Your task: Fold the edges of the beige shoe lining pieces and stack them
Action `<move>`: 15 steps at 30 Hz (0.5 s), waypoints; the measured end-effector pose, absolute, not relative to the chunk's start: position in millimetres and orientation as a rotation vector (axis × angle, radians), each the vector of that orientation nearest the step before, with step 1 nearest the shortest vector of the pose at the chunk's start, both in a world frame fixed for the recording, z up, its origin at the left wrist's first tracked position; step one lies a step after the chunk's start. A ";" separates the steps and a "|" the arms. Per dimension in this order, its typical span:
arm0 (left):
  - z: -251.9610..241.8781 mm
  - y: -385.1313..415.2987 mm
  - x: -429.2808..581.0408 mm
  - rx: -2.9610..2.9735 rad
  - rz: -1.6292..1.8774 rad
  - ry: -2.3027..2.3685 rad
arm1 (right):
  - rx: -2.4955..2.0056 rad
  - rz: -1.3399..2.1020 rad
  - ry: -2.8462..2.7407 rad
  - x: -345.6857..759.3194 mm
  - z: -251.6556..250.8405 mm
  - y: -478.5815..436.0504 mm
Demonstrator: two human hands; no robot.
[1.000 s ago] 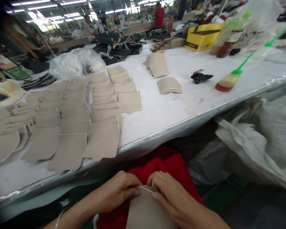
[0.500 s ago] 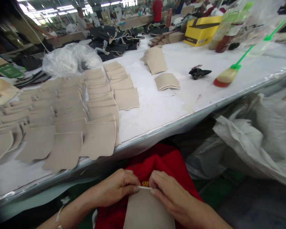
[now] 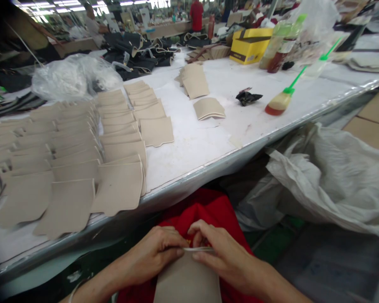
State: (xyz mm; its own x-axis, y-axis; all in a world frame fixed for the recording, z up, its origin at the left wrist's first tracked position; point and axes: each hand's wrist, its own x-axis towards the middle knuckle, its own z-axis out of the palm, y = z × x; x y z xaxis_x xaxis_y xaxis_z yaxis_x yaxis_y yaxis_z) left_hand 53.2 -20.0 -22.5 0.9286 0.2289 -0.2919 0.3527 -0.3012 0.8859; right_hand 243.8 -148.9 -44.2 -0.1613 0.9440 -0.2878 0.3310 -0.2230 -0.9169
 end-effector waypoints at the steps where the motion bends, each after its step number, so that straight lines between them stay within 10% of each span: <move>1: -23.0 -20.0 52.8 1.889 -0.129 0.431 | -1.565 1.394 -1.503 245.0 -44.7 -149.7; 15: -26.9 -28.7 62.0 2.014 -0.166 0.468 | -1.646 1.243 -1.774 253.4 -46.5 -155.3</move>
State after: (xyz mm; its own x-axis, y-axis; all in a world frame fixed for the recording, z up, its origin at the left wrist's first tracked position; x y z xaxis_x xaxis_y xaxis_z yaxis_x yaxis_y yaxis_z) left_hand 62.0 -28.7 -26.9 0.9151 0.2543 -0.3128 0.3947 -0.4072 0.8236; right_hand 253.4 -155.3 -46.5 -0.2124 0.9414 -0.2622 0.5683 -0.0993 -0.8168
